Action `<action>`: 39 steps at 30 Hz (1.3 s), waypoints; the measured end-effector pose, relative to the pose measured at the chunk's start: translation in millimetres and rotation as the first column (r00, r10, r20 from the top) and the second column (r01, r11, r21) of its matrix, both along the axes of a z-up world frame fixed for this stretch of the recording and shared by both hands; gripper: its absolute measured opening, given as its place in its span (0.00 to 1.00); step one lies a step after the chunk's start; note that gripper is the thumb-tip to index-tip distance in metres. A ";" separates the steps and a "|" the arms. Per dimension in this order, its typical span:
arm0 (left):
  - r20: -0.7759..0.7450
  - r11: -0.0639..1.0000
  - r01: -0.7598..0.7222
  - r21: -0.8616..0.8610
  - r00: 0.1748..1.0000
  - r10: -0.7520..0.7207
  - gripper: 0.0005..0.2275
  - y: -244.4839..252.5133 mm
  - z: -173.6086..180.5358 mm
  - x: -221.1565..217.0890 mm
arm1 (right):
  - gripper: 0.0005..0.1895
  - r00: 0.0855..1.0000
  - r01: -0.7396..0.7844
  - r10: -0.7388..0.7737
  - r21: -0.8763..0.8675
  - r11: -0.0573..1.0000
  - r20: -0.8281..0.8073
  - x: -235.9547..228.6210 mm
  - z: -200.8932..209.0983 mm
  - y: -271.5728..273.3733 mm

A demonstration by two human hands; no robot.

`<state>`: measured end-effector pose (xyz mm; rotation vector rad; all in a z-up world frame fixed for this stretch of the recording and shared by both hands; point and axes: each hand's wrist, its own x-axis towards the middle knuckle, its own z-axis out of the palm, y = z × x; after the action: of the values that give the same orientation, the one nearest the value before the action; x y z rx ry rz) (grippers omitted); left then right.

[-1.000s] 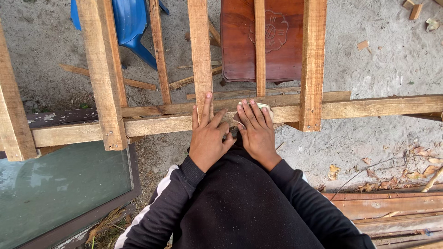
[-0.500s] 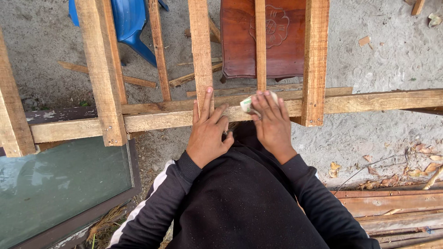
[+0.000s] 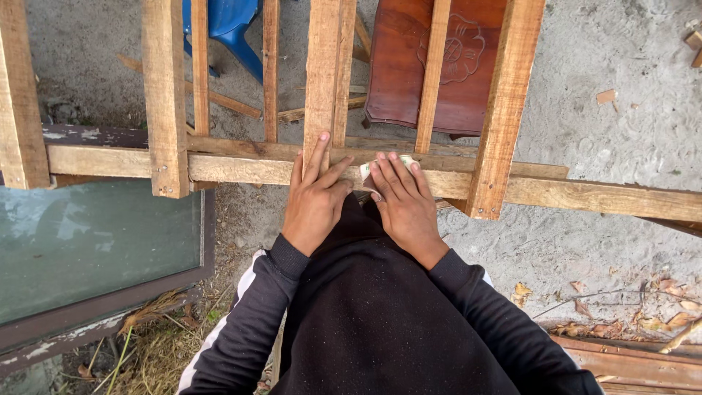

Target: The person sands the wooden frame of a furniture piece by hand using a piece of sandpaper.

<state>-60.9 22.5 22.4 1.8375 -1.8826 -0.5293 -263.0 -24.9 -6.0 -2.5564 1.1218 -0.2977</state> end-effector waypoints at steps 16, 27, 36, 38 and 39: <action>-0.113 0.937 0.346 0.056 0.934 -0.338 0.12 5.0 11.3 21.8 | 0.26 0.969 0.246 -0.245 0.007 0.969 -0.030 7.9 -10.3 12.8; 0.082 0.950 0.243 0.197 0.961 -0.263 0.36 -1.8 14.1 12.1 | 0.26 0.964 0.267 -0.266 0.055 0.962 -0.030 5.1 -11.9 13.9; -0.197 0.996 0.032 0.079 0.980 -0.016 0.34 -4.3 16.3 8.4 | 0.27 0.992 0.130 -0.127 0.170 0.977 -0.023 23.9 -16.3 6.0; -0.239 0.998 -0.007 0.065 0.971 0.022 0.32 -0.4 15.7 8.4 | 0.31 1.000 -0.009 0.008 0.195 0.981 0.008 26.2 -8.1 5.3; -0.261 0.999 -0.028 0.046 0.965 0.039 0.31 -3.7 14.5 7.1 | 0.32 0.997 -0.080 0.077 0.194 0.978 0.023 25.8 -6.3 -1.4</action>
<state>-53.9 18.8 36.9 1.7258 -1.6735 -0.7649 -237.1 -26.2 -12.3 -2.4135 0.9894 -0.1785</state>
